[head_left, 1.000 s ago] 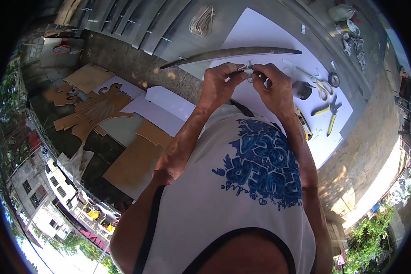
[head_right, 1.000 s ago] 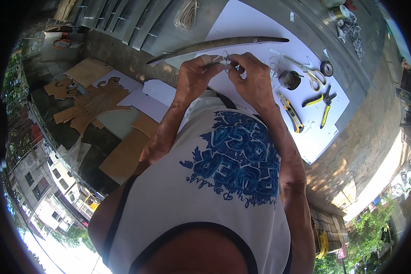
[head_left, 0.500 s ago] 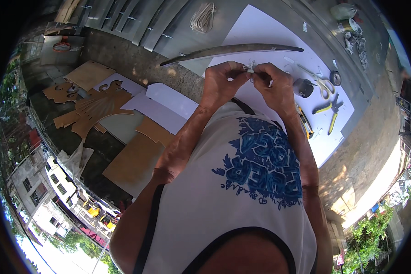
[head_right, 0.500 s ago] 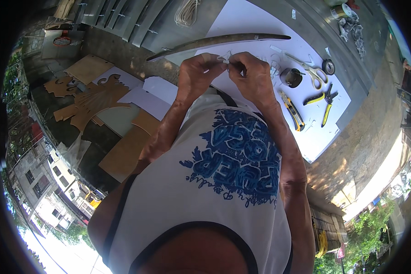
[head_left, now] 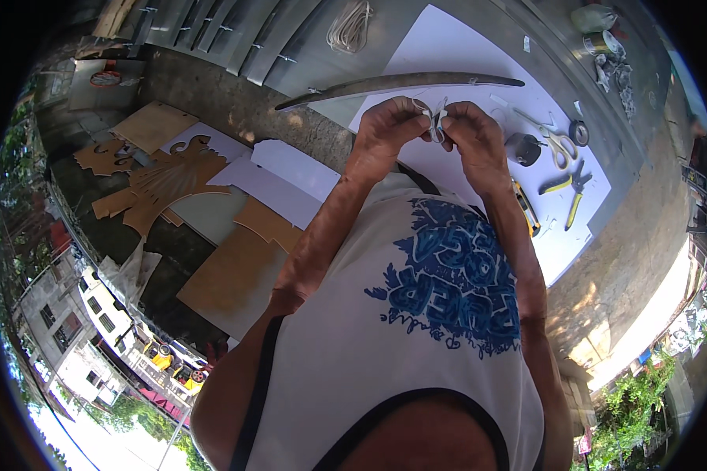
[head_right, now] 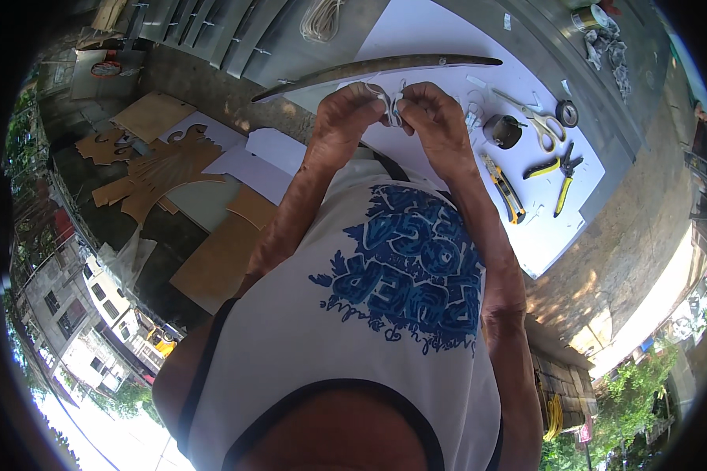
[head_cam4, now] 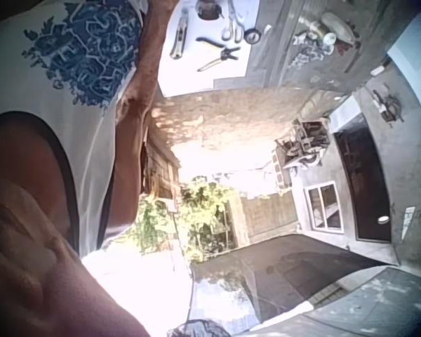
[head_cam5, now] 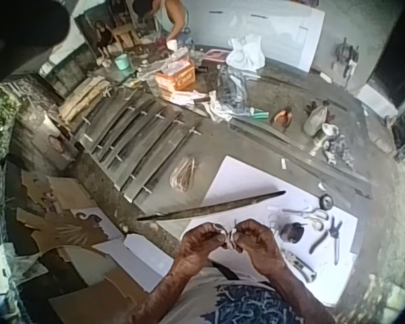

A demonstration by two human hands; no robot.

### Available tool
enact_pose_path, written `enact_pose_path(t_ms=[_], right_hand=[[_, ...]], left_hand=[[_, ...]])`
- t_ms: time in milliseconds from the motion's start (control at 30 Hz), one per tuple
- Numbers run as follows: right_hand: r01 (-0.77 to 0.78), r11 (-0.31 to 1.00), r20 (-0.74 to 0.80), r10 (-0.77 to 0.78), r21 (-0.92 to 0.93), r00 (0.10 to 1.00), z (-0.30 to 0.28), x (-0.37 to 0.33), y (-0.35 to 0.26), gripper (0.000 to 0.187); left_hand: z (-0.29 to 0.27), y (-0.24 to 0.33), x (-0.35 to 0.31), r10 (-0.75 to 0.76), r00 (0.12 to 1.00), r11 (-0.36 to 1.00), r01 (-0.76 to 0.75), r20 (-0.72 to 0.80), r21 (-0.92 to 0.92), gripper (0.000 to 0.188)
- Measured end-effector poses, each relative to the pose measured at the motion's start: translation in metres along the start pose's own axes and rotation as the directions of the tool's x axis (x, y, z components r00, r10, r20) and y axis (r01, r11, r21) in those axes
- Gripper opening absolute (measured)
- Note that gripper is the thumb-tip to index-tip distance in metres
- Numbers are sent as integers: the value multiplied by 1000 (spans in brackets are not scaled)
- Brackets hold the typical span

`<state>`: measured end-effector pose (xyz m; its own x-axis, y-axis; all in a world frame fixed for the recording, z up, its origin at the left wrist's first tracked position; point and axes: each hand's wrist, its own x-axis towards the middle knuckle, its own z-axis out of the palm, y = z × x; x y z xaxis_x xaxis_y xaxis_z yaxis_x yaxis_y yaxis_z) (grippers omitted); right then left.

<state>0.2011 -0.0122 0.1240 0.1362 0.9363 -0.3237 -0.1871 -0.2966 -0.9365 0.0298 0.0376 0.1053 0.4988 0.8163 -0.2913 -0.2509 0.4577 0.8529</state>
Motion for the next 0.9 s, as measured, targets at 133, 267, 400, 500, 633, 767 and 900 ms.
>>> enact_pose_path(t_ms=[133, 267, 400, 500, 633, 767, 900], right_hand=[[5, 1000, -11, -5, 20, 1000, -4, 0, 1, 22], [7, 996, 38, -4, -91, 999, -2, -1, 1, 20], [51, 946, 87, -24, -321, 996, -6, -1, 17, 16], [96, 851, 3, -110, -516, 994, -18, 2, 44, 14], [180, 694, -22, -272, -697, 962, -34, 12, 68, 15], [256, 601, 74, -311, -757, 948, -35, 23, 79, 19], [299, 431, 128, -382, -852, 915, -29, 30, 80, 23]], left_hand=[[-10, -4, -2, 4, 1000, 997, -3, 9, -74, 16], [-11, -2, -3, -45, 999, 999, 45, -4, 13, 16], [-16, -7, -5, -4, 993, 980, 28, -122, 199, 22], [-44, -31, -1, 70, 975, 877, 41, -212, 479, 26], [-73, -68, 3, 251, 933, 666, 27, -258, 745, 29], [-70, -67, 9, 545, 819, 383, -51, -181, 922, 29], [-58, -57, 3, 596, 785, 319, -39, -169, 947, 33]])
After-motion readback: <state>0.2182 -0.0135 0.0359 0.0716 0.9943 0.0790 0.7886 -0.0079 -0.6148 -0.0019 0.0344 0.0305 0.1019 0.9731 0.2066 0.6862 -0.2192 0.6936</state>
